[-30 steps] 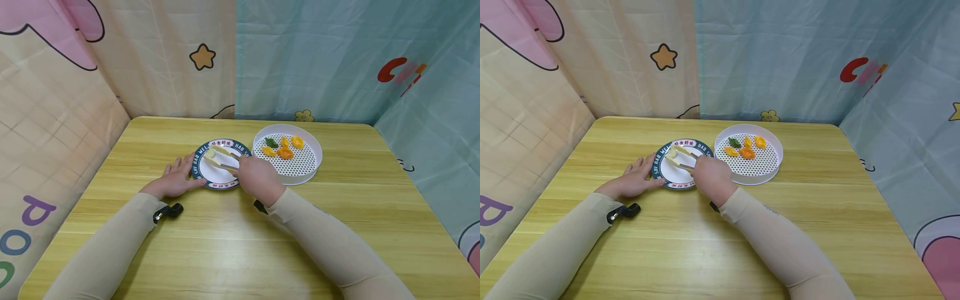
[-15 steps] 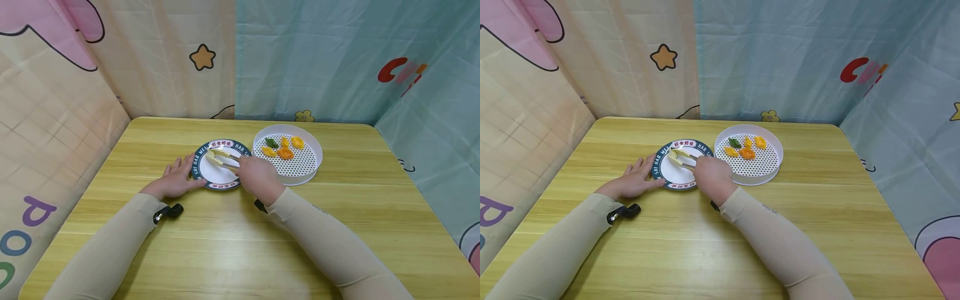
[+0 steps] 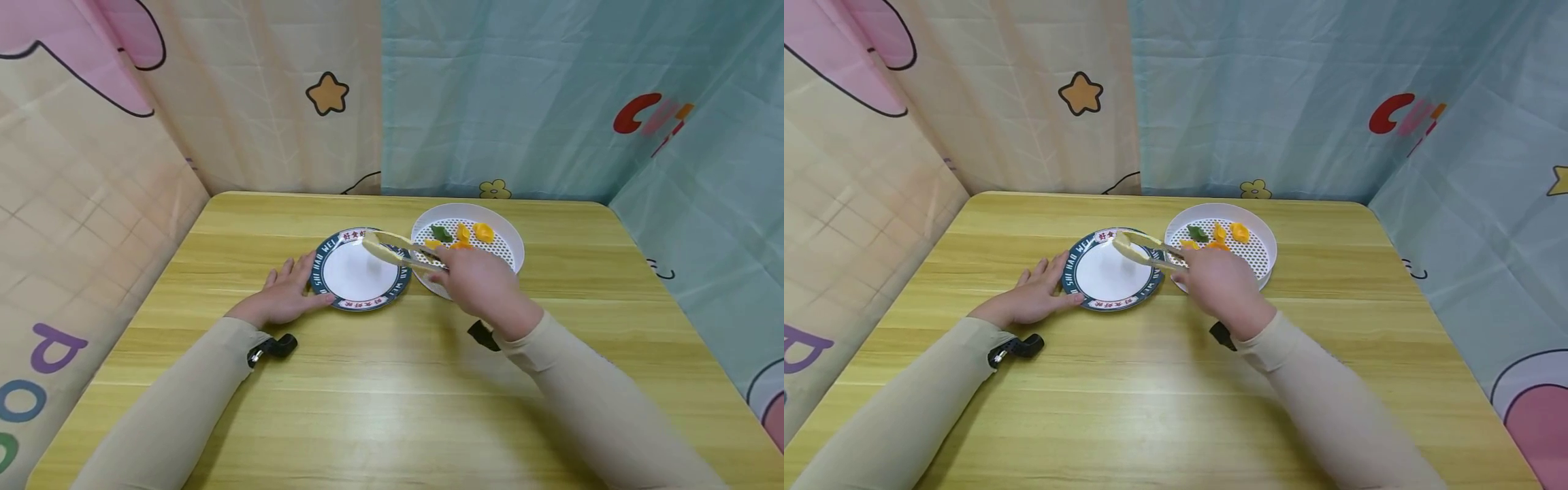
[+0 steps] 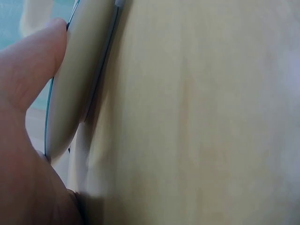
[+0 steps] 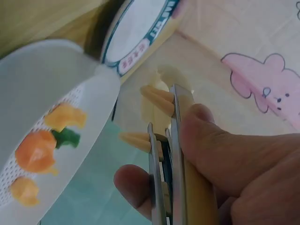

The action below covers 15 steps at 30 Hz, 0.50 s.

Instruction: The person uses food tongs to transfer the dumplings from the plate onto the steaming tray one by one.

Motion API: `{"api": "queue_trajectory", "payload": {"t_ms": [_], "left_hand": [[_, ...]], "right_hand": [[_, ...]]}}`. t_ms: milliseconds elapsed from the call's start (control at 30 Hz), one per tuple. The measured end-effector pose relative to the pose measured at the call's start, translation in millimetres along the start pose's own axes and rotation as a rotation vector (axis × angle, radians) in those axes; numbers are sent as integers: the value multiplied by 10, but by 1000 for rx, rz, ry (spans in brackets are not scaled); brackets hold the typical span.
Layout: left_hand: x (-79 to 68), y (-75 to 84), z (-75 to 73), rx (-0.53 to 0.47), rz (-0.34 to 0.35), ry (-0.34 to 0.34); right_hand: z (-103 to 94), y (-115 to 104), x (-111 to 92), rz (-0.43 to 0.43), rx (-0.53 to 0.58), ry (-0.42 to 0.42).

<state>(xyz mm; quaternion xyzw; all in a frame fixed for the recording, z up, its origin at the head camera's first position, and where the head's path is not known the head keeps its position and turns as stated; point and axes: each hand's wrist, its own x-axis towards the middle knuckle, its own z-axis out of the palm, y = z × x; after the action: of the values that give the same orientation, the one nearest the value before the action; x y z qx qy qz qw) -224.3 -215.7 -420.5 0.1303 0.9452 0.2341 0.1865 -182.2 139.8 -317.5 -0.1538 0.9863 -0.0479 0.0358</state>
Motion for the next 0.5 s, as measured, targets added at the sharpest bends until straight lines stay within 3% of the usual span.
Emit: {"api": "queue_trajectory", "payload": {"t_ms": [300,500], "left_hand": [[-29,-7,-21,-3,-3,3],[-49,-5,-30,-12,-6,1]], "right_hand": [[-161,959,-235,5,49,-54],[-133,1302,-282,-74,25,-68]]}}
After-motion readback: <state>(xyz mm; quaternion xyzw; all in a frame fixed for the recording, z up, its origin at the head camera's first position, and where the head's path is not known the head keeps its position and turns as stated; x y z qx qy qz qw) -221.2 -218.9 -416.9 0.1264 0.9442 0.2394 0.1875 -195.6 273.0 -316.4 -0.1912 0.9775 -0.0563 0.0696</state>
